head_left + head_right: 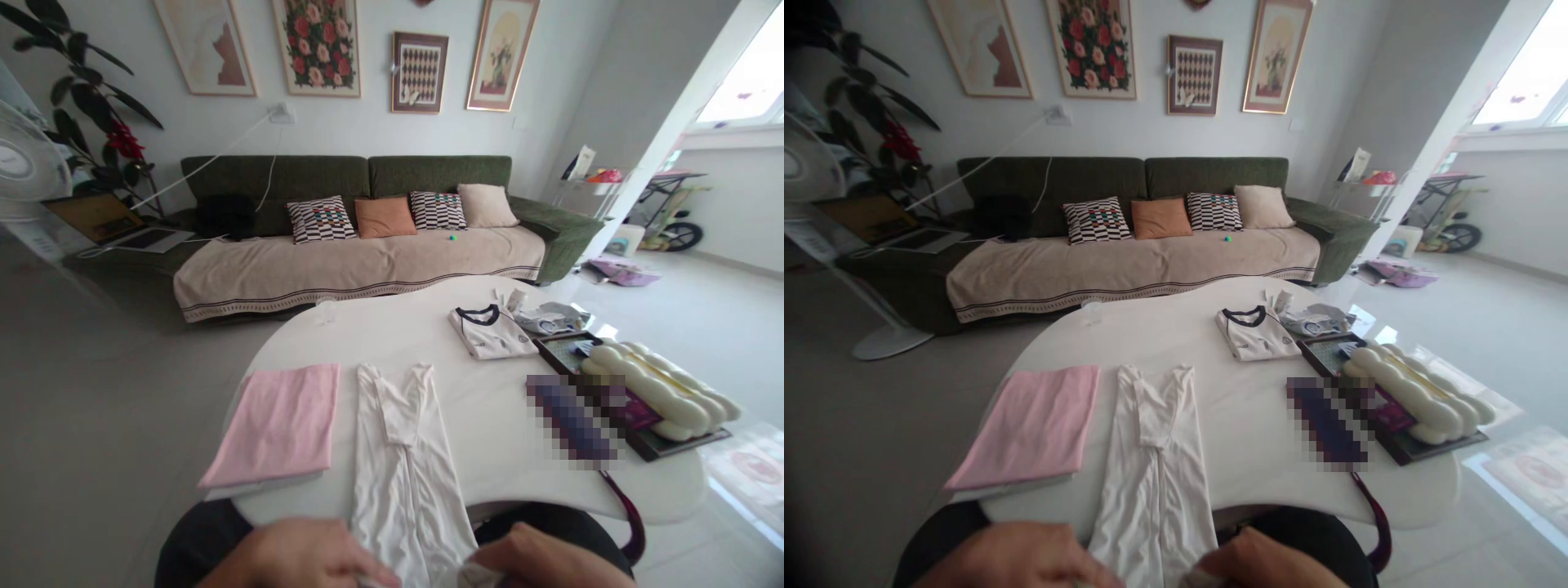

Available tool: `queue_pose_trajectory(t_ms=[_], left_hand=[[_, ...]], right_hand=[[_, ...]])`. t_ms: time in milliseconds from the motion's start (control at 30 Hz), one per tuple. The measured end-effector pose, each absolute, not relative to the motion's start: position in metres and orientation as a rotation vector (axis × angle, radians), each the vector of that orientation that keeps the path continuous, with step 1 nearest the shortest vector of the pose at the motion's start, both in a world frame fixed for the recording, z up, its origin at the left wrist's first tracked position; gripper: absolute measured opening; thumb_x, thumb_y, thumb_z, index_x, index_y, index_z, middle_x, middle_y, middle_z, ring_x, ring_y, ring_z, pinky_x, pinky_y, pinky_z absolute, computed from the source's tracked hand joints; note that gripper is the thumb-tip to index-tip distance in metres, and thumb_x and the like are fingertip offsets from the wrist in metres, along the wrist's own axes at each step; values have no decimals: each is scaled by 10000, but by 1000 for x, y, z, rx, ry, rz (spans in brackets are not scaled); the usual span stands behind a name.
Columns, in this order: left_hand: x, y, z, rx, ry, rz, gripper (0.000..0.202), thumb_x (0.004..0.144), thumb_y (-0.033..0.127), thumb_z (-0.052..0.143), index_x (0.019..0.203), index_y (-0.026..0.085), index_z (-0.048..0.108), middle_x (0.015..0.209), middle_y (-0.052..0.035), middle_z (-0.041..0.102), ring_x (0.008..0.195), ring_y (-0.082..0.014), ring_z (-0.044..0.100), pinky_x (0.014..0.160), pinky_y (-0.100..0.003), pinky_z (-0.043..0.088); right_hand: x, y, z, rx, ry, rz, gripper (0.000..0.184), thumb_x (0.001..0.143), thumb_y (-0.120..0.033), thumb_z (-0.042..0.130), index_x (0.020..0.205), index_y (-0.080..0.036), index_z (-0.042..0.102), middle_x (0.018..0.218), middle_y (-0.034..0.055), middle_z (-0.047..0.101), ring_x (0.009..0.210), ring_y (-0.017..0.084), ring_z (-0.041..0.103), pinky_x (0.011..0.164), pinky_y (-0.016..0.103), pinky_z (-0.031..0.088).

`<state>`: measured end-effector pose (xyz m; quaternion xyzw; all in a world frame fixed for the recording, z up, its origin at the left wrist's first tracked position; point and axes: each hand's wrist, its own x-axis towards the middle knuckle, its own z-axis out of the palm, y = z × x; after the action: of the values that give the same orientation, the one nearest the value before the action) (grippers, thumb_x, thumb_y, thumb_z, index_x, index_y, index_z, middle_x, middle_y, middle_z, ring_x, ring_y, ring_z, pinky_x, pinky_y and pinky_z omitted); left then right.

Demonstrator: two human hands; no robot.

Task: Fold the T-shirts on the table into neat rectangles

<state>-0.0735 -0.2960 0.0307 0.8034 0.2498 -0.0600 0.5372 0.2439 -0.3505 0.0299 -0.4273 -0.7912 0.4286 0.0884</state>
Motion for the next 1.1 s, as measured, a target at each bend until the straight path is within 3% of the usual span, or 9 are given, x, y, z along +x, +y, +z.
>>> queue_pose_trajectory(t_ms=[133,200,300,433,667,733,800,933,1100], left_hand=[[-66,-189,31,1482,783,79,306,748,394,561,939,167,636,841,-15,646,743,-134,585,662,-208,443],[-55,-146,7,1239,972,302,313,685,388,614,896,157,620,762,-11,632,678,-134,577,615,-228,444],[-36,-115,-42,1034,1191,572,324,596,315,669,871,156,604,780,-20,642,736,-169,590,656,-267,447],[-25,-115,-85,1043,1271,738,289,597,255,635,861,141,601,813,-26,654,845,-189,583,749,-268,429],[-36,-95,-82,1332,1289,910,249,667,235,552,890,141,613,810,-24,660,780,-178,610,724,-288,466],[-33,-85,-81,1387,1404,935,226,683,205,534,884,132,606,810,-43,657,788,-192,614,741,-315,472],[-26,-82,-82,1386,1505,1005,271,701,170,515,960,129,580,935,-80,640,929,-214,584,841,-352,438],[-4,-105,-91,1852,1676,1198,411,806,185,424,1215,149,440,1292,-115,440,1250,-209,323,1022,-386,283],[14,-145,-114,2500,1608,712,494,866,348,366,1340,218,319,1418,-67,274,1307,-264,183,1016,-465,261]], right_hand=[[249,-244,41,-1426,-2209,1084,249,781,-266,446,902,-182,646,836,33,657,793,160,568,730,238,429],[242,-187,21,-1553,-2023,1000,231,722,-226,481,876,-164,641,794,21,647,762,154,555,703,242,429],[227,-131,-27,-1645,-1928,959,243,659,-206,513,865,-161,635,701,-2,623,671,139,543,638,243,430],[216,-117,-75,-1692,-1815,841,249,659,-199,467,838,-156,634,697,11,615,685,154,545,655,260,417],[222,-106,-85,-1660,-1730,718,281,756,-246,388,911,-180,613,745,5,626,698,140,565,647,232,426],[217,-102,-84,-1715,-1684,623,317,776,-225,366,1005,-185,582,829,30,629,749,149,573,691,256,430],[206,-105,-84,-1768,-1644,506,380,791,-192,339,1124,-182,520,1009,79,598,882,174,561,780,302,417],[177,-129,-92,-1789,-1727,305,435,827,-199,323,1248,-186,431,1357,104,356,1237,220,314,979,387,274],[151,-158,-112,-1925,-2076,144,504,856,-330,336,1355,-294,269,1443,20,206,1328,236,78,1016,455,181]])
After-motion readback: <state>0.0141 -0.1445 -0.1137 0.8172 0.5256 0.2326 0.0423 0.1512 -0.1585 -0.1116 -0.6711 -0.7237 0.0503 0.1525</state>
